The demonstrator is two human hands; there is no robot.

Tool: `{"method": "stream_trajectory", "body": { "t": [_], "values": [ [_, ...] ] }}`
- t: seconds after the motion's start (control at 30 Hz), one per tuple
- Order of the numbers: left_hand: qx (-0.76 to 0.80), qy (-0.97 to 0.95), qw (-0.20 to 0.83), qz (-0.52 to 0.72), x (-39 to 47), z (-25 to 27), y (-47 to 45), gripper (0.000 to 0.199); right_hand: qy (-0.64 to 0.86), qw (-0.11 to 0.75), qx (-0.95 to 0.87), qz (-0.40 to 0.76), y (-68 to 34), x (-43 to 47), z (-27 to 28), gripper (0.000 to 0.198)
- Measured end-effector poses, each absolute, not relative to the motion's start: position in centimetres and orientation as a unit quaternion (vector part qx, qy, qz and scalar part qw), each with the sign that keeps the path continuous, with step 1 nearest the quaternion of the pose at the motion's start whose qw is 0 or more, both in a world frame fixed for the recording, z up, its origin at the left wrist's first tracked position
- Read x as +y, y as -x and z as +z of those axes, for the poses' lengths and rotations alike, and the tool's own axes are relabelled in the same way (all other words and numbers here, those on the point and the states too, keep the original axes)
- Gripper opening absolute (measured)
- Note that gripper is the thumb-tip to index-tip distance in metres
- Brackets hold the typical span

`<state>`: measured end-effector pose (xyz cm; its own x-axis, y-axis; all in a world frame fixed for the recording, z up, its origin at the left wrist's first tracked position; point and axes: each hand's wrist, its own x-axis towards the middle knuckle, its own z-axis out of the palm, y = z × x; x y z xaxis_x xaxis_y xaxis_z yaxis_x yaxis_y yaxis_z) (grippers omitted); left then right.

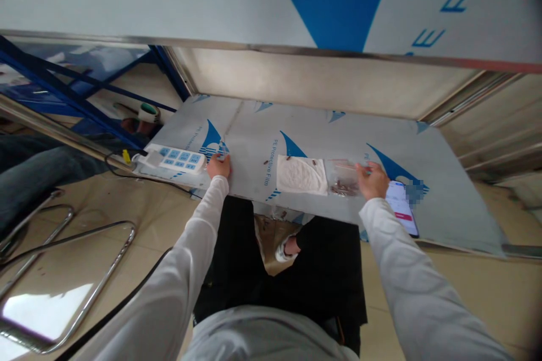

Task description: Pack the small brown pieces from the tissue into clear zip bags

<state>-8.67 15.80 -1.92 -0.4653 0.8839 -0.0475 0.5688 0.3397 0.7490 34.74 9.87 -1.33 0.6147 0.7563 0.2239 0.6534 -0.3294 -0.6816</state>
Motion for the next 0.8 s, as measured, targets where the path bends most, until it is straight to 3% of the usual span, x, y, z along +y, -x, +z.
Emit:
{"method": "stream_trajectory", "body": {
  "t": [0.2,0.3,0.4,0.57,0.67,0.7,0.8],
  "values": [
    [0.769,-0.527,0.157,0.326,14.7,-0.5,7.6,0.022,0.738,0.392,-0.548,-0.042,-30.1,7.3,1.5,0.039],
    [0.704,-0.607,0.140,0.341,11.8,1.0,6.0,0.021,0.632,0.435,-0.639,0.057,-24.6,5.9,4.6,0.026],
    [0.620,-0.689,0.148,0.344,8.2,2.3,4.0,0.022,0.556,0.440,-0.686,0.161,-19.2,5.8,7.7,0.026],
    [0.483,-0.790,0.104,0.364,3.6,3.6,2.0,0.020,0.544,0.256,-0.739,0.305,-16.0,6.5,9.0,0.014],
    [0.452,-0.805,0.126,0.364,1.9,4.4,1.7,0.016,0.556,0.210,-0.730,0.337,-16.7,5.7,8.3,0.012],
    [0.452,-0.803,0.129,0.366,1.4,4.6,1.6,0.022,0.562,0.209,-0.724,0.341,-16.9,5.2,8.0,0.016],
    [0.476,-0.786,0.134,0.370,0.7,4.7,0.8,0.082,0.565,0.221,-0.712,0.353,-16.7,3.4,7.7,0.028]
  ]
}}
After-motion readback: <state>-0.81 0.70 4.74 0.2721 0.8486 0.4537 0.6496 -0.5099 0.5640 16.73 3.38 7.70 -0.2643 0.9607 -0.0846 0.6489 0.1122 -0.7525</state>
